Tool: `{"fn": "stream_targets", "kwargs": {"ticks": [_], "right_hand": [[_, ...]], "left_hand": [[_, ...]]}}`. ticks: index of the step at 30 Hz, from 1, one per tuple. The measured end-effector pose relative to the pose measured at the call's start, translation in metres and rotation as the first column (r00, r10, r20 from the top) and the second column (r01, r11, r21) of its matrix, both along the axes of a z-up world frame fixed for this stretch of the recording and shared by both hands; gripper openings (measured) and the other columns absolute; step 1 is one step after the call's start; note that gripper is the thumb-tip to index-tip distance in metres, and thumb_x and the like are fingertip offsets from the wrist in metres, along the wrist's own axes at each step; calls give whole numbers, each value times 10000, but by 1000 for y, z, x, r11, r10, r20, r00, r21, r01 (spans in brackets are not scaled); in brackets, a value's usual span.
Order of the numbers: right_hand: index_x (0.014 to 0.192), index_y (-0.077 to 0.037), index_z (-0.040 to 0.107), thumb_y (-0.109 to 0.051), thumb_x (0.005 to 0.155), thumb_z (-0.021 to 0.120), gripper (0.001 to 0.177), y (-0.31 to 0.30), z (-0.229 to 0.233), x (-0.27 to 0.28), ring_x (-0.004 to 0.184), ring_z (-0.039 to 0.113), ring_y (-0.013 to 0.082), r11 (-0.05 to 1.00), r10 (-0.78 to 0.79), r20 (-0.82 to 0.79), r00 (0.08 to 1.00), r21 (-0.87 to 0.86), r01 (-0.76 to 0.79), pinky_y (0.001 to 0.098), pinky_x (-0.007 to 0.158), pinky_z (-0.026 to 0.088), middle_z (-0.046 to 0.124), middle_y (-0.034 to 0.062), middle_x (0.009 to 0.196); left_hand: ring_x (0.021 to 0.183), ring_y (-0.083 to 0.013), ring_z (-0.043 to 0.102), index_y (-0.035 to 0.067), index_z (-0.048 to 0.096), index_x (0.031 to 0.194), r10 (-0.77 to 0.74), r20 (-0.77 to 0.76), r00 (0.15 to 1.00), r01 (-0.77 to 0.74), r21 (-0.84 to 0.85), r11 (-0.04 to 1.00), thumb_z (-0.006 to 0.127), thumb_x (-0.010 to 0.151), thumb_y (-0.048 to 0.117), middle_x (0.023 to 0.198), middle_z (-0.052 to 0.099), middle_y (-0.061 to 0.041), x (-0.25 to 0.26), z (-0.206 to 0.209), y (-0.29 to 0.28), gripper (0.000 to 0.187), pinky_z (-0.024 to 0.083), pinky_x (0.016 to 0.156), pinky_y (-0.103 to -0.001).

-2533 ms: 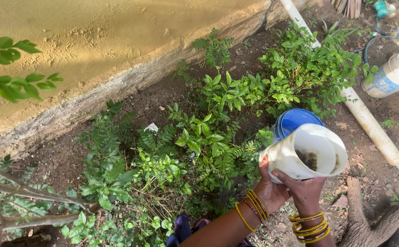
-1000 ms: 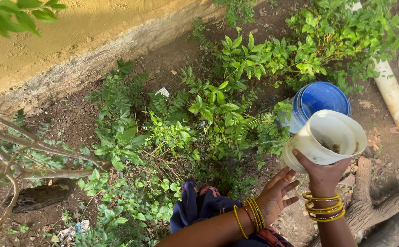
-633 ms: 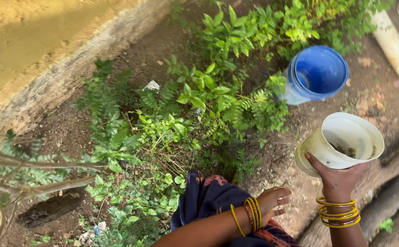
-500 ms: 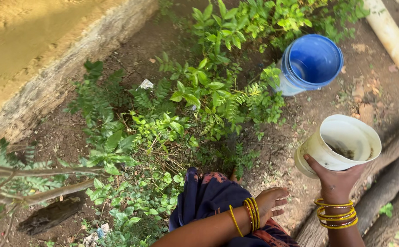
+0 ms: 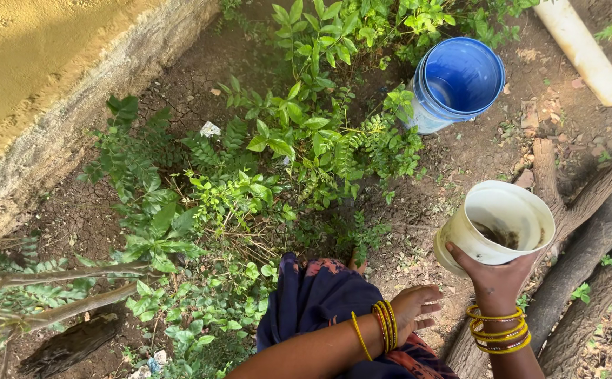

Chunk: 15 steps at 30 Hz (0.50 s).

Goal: The person is watering green plants along a house wall by dipping a white mug into a blue bucket of water and pouring it over the leaves and soil.

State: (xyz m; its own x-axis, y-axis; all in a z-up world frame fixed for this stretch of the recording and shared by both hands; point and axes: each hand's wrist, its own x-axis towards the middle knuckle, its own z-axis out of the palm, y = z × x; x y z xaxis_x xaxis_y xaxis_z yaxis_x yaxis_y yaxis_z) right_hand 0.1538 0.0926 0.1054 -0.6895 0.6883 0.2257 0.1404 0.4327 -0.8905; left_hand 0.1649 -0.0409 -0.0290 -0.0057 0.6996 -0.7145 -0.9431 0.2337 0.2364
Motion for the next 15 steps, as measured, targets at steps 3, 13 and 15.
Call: {"fn": "stream_targets", "kwargs": {"ticks": [3,13,15], "right_hand": [[1535,26,337,-81,667,925,1054,-4,2,-5,1293,612,246,997,19,-41,999,-75,-22,386,1127,547,553,162,1437],[1513,6,315,-104,700,955,1041,23,15,-75,1315,602,243,988,137,-212,968,-34,-148,390,1144,552,539,147,1447],[1516,5,325,-96,694,967,1048,32,16,-101,1318,599,251,987,162,-226,961,43,-156,399,1147,547,541,153,1455]], "left_hand": [[1210,-140,535,144,532,1449,53,-12,999,-52,61,997,674,935,383,1310,576,32,-6,9,1,584,459,917,-311],[1346,-208,505,317,144,1664,353,118,928,-370,390,843,638,882,493,1568,455,19,-57,74,-2,941,457,1046,-414],[1381,-231,491,291,151,1670,384,122,915,-396,446,802,641,898,512,1603,445,-6,-64,72,0,941,453,1071,-417]]}}
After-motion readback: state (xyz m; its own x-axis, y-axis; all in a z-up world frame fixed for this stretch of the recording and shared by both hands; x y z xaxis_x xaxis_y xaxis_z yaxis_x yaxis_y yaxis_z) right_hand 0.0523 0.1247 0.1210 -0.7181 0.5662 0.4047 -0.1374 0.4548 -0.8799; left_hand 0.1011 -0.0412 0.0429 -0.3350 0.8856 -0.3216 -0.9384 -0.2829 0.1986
